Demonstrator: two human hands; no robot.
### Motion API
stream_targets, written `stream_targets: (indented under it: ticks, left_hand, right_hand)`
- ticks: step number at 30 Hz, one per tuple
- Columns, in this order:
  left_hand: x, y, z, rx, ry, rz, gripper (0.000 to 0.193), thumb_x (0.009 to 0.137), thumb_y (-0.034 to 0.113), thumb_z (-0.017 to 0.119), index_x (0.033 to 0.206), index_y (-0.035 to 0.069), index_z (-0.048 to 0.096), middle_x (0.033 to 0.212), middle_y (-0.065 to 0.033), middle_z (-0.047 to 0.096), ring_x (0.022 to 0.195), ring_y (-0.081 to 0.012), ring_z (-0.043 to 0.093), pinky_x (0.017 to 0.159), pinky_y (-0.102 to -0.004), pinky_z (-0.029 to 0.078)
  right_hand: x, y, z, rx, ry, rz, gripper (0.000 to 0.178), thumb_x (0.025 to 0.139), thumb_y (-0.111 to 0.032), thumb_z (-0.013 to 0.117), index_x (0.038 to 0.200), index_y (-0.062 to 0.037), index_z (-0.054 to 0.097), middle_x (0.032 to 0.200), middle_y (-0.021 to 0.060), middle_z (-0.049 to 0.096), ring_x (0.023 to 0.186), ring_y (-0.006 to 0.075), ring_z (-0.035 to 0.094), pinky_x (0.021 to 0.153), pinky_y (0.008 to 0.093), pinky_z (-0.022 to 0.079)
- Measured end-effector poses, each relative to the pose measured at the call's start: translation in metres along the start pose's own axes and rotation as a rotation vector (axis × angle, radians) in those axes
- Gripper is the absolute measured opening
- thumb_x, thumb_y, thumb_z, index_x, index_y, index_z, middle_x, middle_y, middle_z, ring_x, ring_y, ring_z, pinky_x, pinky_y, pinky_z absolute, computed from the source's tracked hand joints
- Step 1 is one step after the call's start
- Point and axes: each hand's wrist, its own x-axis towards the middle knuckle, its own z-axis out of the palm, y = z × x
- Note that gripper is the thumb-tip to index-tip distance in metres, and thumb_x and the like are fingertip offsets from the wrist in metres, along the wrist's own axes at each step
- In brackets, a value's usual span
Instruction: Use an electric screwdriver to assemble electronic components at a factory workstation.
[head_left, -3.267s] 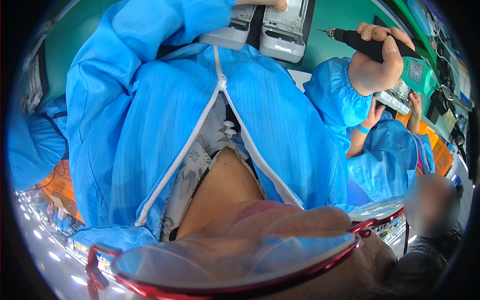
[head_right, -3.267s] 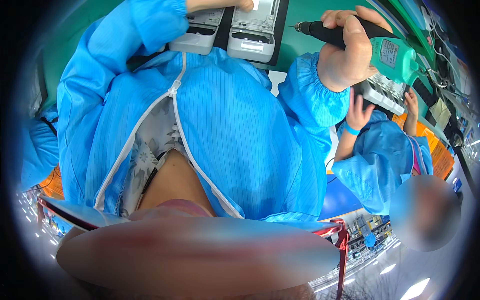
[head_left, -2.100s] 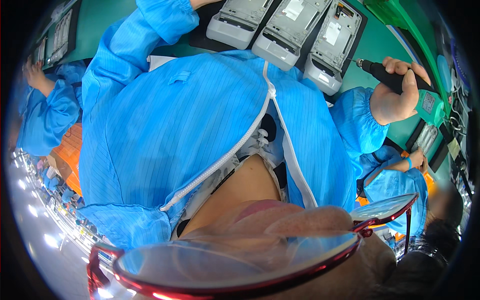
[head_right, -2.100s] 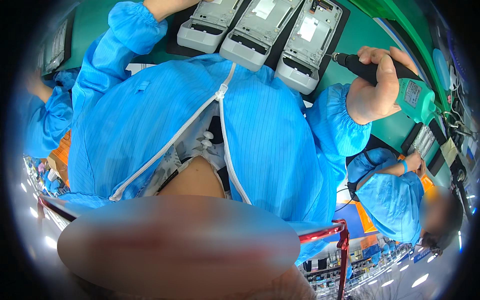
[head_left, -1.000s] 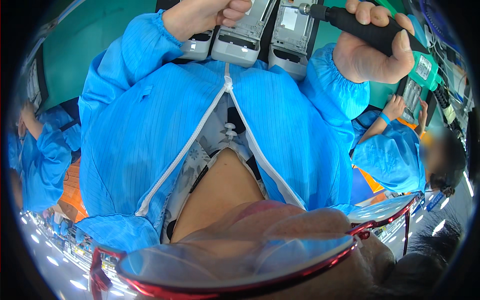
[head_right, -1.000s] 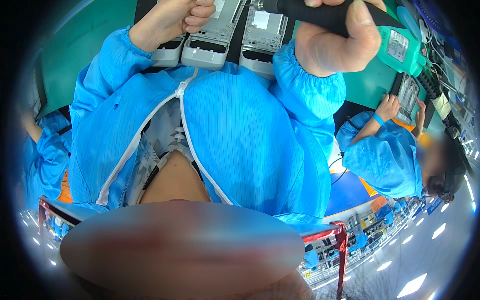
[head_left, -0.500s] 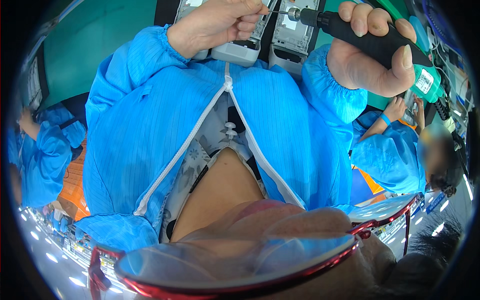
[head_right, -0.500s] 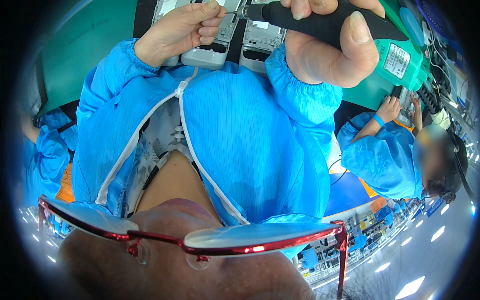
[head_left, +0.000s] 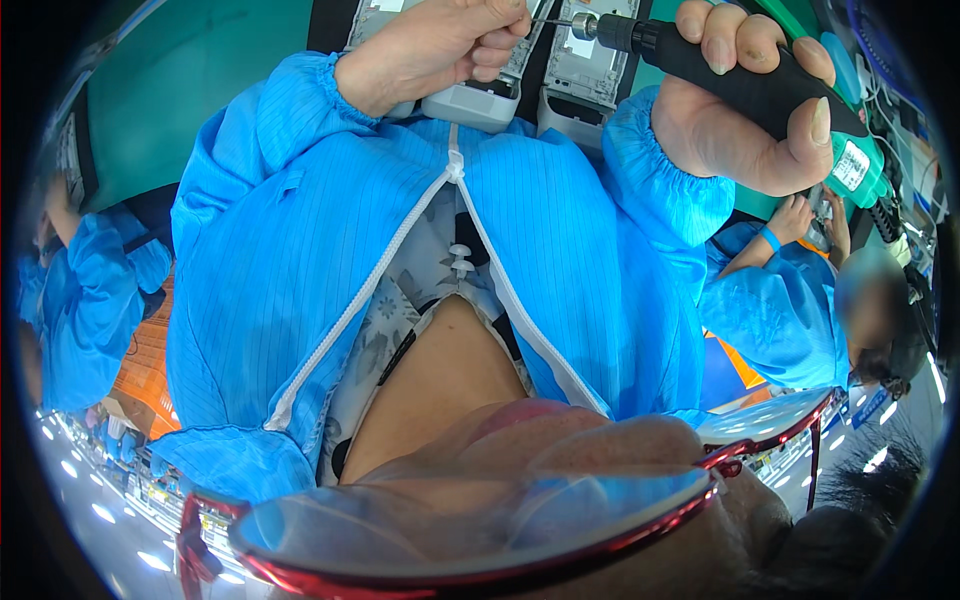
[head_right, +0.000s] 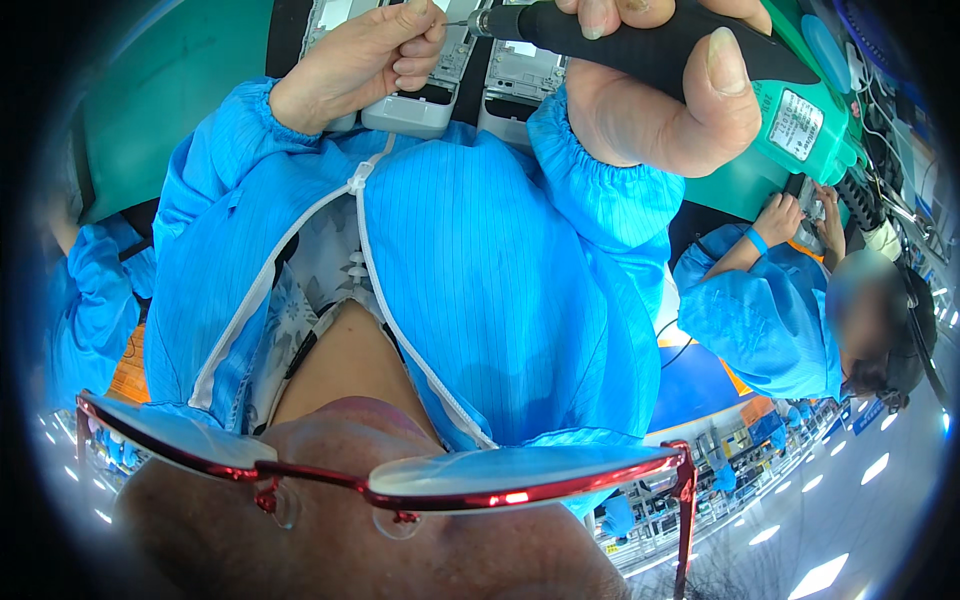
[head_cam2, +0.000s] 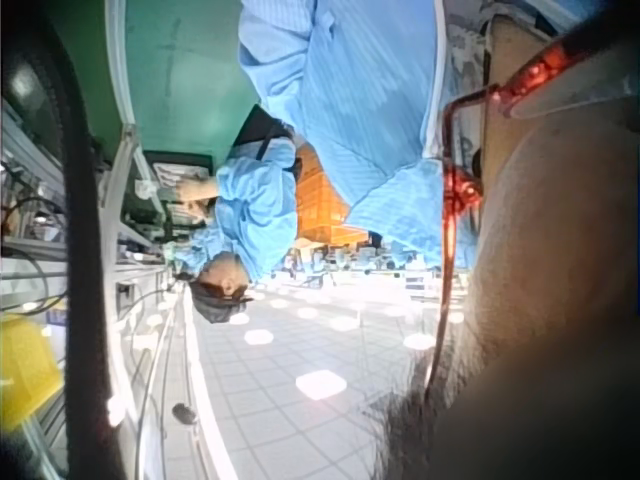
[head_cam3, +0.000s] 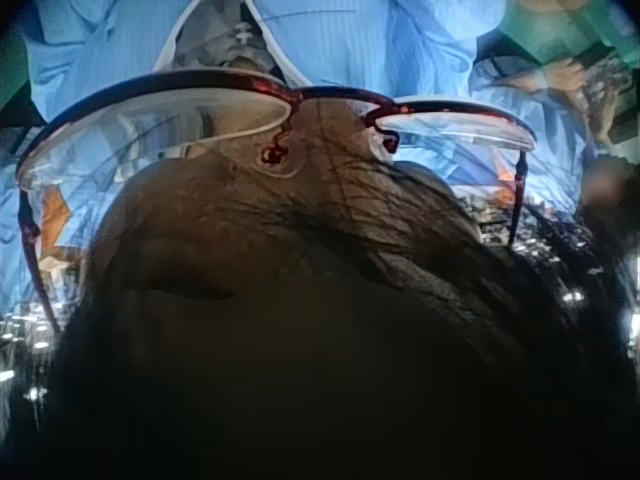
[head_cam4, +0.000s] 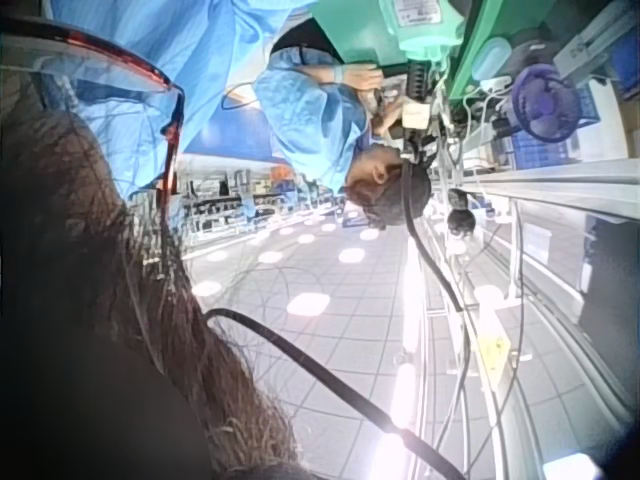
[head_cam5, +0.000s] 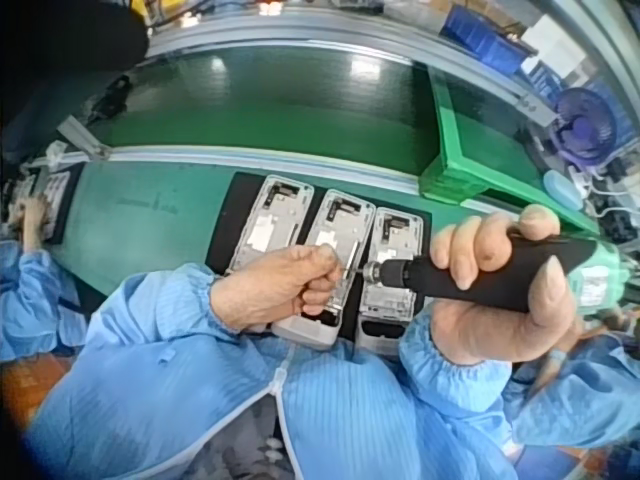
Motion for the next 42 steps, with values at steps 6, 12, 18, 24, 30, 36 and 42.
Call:
stream_targets:
  ticks: [6,12,18,24,30,36,42]
  left_hand:
    - [-0.003,-0.002,0.001,0.009,-0.028,0.036,0.037,0.113,0.038,0.044,0.09,0.009,0.053,0.071,0.0047,0.032,0.062,-0.0088,0.028,0.057,-0.026,0.03]
    - [-0.005,-0.003,0.001,0.026,-0.021,0.06,0.038,0.113,0.037,0.043,0.088,0.01,0.051,0.071,0.0051,0.031,0.061,-0.0083,0.026,0.056,-0.0259,0.028]
    - [-0.005,-0.004,0.002,0.055,-0.005,0.072,0.038,0.113,0.036,0.043,0.085,0.012,0.049,0.071,0.0055,0.032,0.061,-0.0077,0.026,0.056,-0.0255,0.028]
    - [-0.003,-0.006,-0.001,0.07,-0.016,0.056,0.038,0.113,0.037,0.044,0.085,0.012,0.048,0.071,0.0058,0.033,0.061,-0.0072,0.026,0.056,-0.0249,0.028]
    - [-0.005,-0.005,-0.004,0.086,0.002,0.055,0.037,0.113,0.037,0.045,0.086,0.012,0.05,0.071,0.0062,0.035,0.061,-0.0065,0.027,0.056,-0.0244,0.028]
    - [-0.001,-0.003,-0.003,0.078,-0.001,0.034,0.036,0.114,0.035,0.043,0.087,0.011,0.051,0.071,0.0062,0.035,0.062,-0.0062,0.028,0.056,-0.0243,0.028]
    - [-0.007,-0.001,-0.006,0.102,0.067,0.023,0.036,0.114,0.035,0.042,0.088,0.011,0.051,0.07,0.0068,0.034,0.061,-0.0062,0.027,0.055,-0.0244,0.028]
  right_hand:
    - [0.016,-0.029,0.032,-1.192,-0.265,0.316,0.037,0.102,-0.039,0.056,0.128,-0.0123,0.055,0.084,0.0027,0.048,0.074,0.0174,0.048,0.074,0.0381,0.04]
    - [0.014,-0.026,0.031,-1.177,-0.226,0.316,0.039,0.102,-0.04,0.056,0.129,-0.0124,0.054,0.085,0.0028,0.048,0.075,0.0176,0.049,0.076,0.0386,0.041]
    - [0.011,-0.057,-0.004,-1.018,-0.268,0.292,0.04,0.101,-0.04,0.057,0.13,-0.0123,0.052,0.088,0.0036,0.049,0.078,0.0184,0.052,0.079,0.0394,0.044]
    - [0.005,-0.026,0.028,-1.217,-0.27,0.289,0.042,0.099,-0.04,0.058,0.129,-0.0121,0.051,0.088,0.0038,0.049,0.078,0.0187,0.052,0.077,0.039,0.043]
    - [0.004,-0.024,0.019,-1.209,-0.305,0.241,0.043,0.098,-0.04,0.059,0.128,-0.0115,0.051,0.086,0.0038,0.048,0.077,0.0187,0.051,0.075,0.0387,0.043]
    - [-0.012,0.015,-0.014,0.124,0.019,-0.111,0.042,0.097,-0.039,0.061,0.127,-0.0107,0.052,0.085,0.0042,0.048,0.075,0.019,0.05,0.074,0.0391,0.043]
    - [0.025,-0.05,0.006,-1.271,-0.544,0.416,0.043,0.097,-0.038,0.062,0.128,-0.0103,0.051,0.085,0.0042,0.047,0.074,0.0189,0.049,0.075,0.0389,0.042]
